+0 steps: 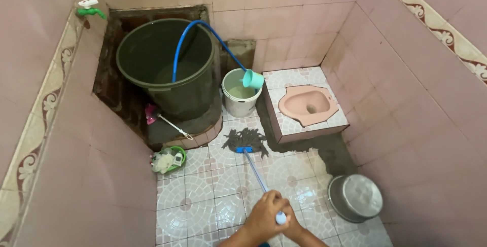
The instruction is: The person mops the tiled floor of a small bathroom, maneuvering the mop head around a squat toilet, buckets, and various containers.
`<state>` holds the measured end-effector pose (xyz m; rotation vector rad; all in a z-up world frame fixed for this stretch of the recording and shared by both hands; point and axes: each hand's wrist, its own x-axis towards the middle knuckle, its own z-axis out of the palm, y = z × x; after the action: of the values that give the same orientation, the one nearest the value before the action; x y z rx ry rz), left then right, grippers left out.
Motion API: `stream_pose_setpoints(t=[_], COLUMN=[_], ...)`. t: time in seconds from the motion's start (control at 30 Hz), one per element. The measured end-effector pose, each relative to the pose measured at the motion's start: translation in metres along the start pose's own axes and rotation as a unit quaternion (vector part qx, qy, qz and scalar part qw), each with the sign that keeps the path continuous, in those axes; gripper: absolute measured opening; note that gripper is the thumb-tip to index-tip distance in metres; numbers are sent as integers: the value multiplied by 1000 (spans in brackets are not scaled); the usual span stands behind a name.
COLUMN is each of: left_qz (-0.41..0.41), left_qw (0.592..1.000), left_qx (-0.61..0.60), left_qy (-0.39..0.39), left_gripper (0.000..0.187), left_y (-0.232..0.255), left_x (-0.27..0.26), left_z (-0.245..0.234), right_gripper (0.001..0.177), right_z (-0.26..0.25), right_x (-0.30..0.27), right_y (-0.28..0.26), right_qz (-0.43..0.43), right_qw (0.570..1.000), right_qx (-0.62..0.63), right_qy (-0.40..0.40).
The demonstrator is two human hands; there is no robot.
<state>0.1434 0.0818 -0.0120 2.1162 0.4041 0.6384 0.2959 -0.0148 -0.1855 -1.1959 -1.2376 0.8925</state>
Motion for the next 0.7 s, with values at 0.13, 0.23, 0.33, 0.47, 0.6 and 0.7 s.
stream_pose_setpoints(t=[0.13, 0.23, 0.33, 0.47, 0.6, 0.7], left_qz=[-28, -83, -101, -111, -169, -173], left_qw=[999, 996, 994, 973, 928, 931], left_qx=[17, 32, 37, -76, -191, -193], left_qy=[23, 9, 34, 186, 271, 258], left_gripper=[40, 57, 80, 59, 54, 52], left_y=[-19, -33, -57, -88, -109, -82], left_x=[34, 39, 19, -23, -59, -81], left_z=[-3, -12, -15, -12, -14, -38], right_gripper=[18, 14, 14, 18, 20, 22], right_z=[-17, -11, 14, 53, 93, 119], right_x=[53, 89, 115, 130, 128, 127], right_y=[-3, -27, -51, -68, -81, -121], right_qz=[-21, -3, 85, -12, -73, -71], right_qw=[999, 999, 994, 999, 994, 994], right_qx=[-39, -26, 29, -47, -83, -87], right_qy=[-6, -37, -61, -25, 4, 11])
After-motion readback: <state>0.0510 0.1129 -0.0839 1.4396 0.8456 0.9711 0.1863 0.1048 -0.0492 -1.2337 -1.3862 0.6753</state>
